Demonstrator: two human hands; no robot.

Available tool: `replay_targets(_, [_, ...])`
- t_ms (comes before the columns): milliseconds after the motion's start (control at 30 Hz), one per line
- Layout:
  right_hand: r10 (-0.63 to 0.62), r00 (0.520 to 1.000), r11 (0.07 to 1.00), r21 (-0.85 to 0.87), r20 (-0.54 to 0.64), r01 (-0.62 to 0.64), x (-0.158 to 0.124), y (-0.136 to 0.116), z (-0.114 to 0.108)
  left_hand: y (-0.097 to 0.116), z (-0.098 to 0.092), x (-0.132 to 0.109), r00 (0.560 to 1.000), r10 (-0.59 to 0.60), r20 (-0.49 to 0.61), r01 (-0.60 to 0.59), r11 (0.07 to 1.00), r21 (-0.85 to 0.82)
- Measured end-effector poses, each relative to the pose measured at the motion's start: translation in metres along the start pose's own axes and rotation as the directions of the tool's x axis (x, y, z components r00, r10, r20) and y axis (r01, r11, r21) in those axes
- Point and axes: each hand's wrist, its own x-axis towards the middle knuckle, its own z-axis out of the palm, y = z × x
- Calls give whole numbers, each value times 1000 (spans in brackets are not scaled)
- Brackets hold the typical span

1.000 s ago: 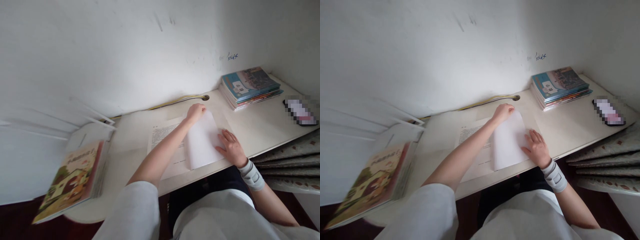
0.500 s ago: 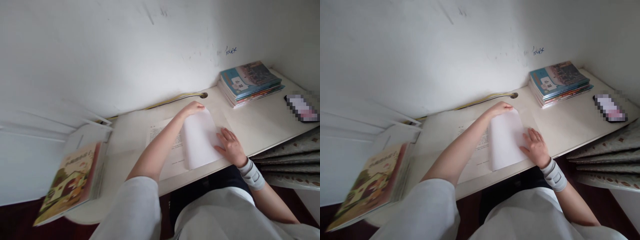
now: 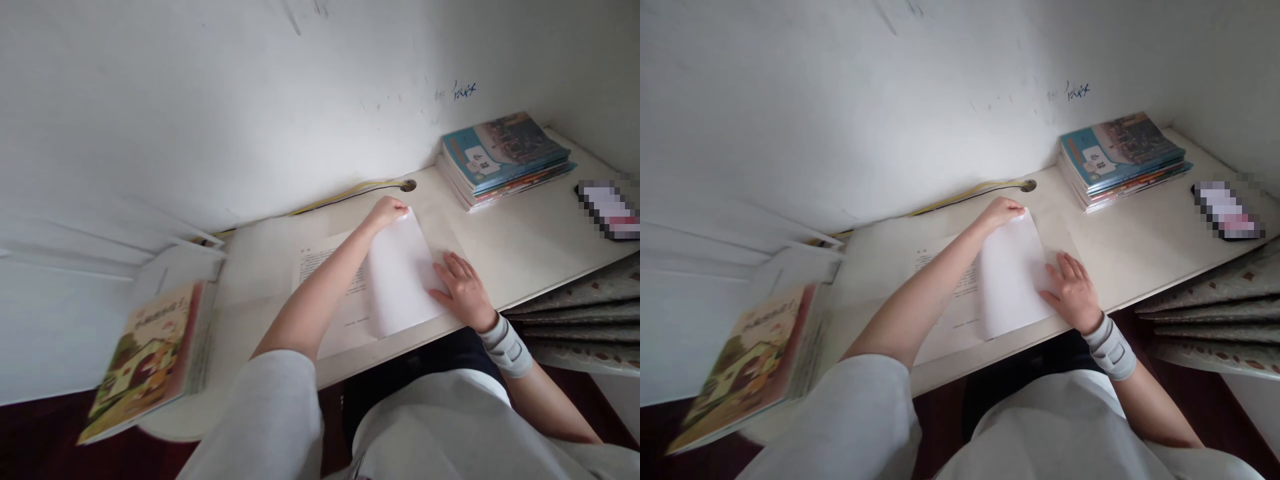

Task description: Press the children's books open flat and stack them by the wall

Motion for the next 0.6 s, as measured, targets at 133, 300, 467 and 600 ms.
replay_targets(133, [-1, 1000, 1000, 9, -6, 1, 0, 0, 0, 5, -6, 8, 994, -96, 44, 89, 988, 126])
replay_targets(300, [-7, 1000, 1000, -6, -14, 7, 0, 1, 1, 12, -13, 21, 976, -180, 122, 144, 956, 256])
replay_targets(467, [1, 1000, 1000, -7, -8, -1, 1, 0, 0, 16, -15, 33, 968, -181, 173, 114, 934, 338])
replay_targets(600, [8, 1000, 1000, 4, -11, -8, 1, 0, 0, 14, -9, 35, 993, -55, 103, 20, 949, 313])
